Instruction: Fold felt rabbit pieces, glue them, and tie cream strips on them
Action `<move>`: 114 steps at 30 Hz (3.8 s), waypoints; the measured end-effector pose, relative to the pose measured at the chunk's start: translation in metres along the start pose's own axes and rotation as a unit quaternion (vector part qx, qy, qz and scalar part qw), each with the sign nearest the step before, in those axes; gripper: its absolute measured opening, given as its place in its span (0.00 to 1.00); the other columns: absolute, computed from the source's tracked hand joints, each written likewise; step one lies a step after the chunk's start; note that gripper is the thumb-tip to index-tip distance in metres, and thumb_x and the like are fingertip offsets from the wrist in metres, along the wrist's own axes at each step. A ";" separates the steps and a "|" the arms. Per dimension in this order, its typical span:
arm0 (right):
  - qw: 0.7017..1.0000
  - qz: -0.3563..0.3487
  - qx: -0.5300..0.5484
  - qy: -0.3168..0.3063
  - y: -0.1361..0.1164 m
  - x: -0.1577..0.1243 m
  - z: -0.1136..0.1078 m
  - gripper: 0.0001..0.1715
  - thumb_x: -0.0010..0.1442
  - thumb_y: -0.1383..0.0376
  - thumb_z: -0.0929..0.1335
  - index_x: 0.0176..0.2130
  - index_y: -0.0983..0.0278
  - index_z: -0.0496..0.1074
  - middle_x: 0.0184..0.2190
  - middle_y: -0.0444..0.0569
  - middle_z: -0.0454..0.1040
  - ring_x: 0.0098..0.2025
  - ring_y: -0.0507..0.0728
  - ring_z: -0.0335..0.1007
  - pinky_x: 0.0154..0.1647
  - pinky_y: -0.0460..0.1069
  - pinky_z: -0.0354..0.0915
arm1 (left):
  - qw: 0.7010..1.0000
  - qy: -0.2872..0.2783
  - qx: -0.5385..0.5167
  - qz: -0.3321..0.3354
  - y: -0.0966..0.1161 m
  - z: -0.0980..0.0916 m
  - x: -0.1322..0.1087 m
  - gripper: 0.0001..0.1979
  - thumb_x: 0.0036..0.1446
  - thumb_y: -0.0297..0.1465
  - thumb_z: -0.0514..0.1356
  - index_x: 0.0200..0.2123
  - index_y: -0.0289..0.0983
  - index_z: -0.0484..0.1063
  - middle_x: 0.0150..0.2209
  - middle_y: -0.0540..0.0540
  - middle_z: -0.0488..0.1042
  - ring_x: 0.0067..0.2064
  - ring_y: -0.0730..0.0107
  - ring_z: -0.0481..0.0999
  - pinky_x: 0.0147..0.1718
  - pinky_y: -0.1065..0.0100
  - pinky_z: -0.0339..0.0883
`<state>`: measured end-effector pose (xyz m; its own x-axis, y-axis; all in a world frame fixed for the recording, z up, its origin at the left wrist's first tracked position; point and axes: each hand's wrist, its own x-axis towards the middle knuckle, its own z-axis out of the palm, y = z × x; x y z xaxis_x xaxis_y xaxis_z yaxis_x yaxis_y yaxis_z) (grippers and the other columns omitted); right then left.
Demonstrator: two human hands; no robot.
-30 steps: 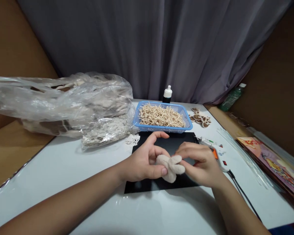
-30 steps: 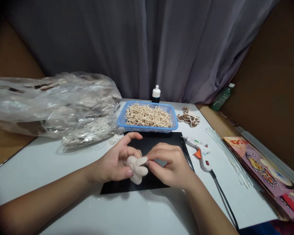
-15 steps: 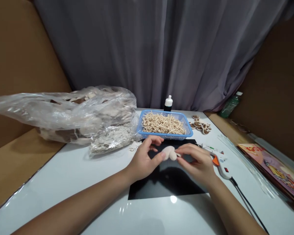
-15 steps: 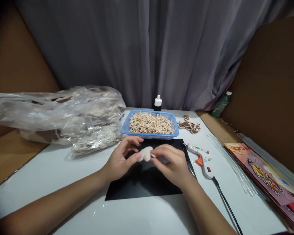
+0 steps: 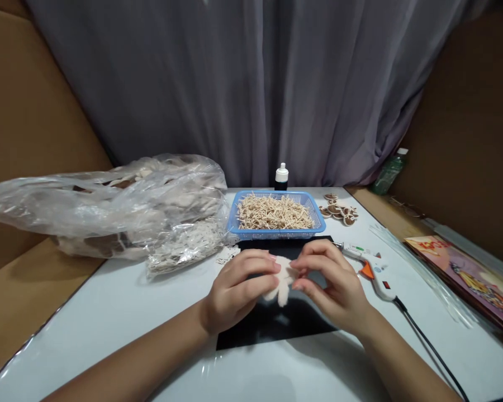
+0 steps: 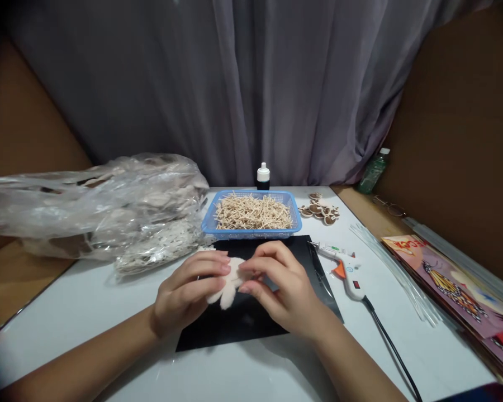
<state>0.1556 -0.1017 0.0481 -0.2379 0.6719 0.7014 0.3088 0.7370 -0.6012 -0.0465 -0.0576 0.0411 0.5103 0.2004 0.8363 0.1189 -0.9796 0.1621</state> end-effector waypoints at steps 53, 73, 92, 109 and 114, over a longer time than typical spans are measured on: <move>0.978 -0.146 -0.146 0.031 -0.009 -0.007 0.019 0.08 0.61 0.74 0.60 0.33 0.66 0.65 0.36 0.50 0.62 0.33 0.53 0.58 0.33 0.50 0.63 | 0.999 0.001 -0.025 -0.048 0.020 0.013 -0.003 0.08 0.51 0.18 0.53 0.30 0.37 0.61 0.35 0.48 0.59 0.33 0.72 0.64 0.27 0.69 0.65; 0.991 -0.043 -0.127 0.003 -0.017 -0.007 0.007 0.03 0.60 0.70 0.62 0.36 0.63 0.65 0.41 0.51 0.58 0.43 0.55 0.63 0.34 0.47 0.67 | 0.999 0.032 0.008 0.008 0.017 0.012 0.002 0.06 0.54 0.22 0.58 0.36 0.36 0.68 0.36 0.46 0.69 0.32 0.73 0.68 0.30 0.69 0.69; 0.979 -0.108 -0.157 0.075 -0.017 -0.005 0.016 0.07 0.61 0.71 0.60 0.32 0.65 0.65 0.32 0.49 0.63 0.33 0.52 0.63 0.30 0.46 0.65 | 0.993 0.050 -0.042 -0.098 0.033 0.011 0.014 0.09 0.49 0.22 0.59 0.35 0.36 0.66 0.27 0.46 0.73 0.29 0.71 0.75 0.25 0.73 0.72; 0.954 -0.191 -0.201 0.118 -0.006 -0.014 0.022 0.06 0.57 0.74 0.64 0.35 0.65 0.69 0.34 0.49 0.62 0.30 0.52 0.65 0.29 0.48 0.69 | 0.972 0.088 -0.111 -0.190 0.038 0.015 0.006 0.09 0.47 0.21 0.61 0.33 0.37 0.67 0.31 0.45 0.78 0.31 0.68 0.78 0.28 0.71 0.74; 0.953 -0.192 -0.187 0.141 -0.008 -0.012 0.022 0.04 0.58 0.71 0.65 0.36 0.64 0.67 0.35 0.48 0.60 0.31 0.50 0.67 0.30 0.46 0.71 | 0.958 0.117 -0.115 -0.235 0.040 0.018 0.002 0.10 0.47 0.22 0.61 0.33 0.37 0.65 0.31 0.46 0.77 0.30 0.70 0.77 0.28 0.72 0.73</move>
<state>0.1356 -0.1142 0.0365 -0.1590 0.2737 0.9486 0.5681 0.8111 -0.1388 -0.0251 -0.0961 0.0395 0.2379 0.6369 0.7333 0.0841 -0.7656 0.6378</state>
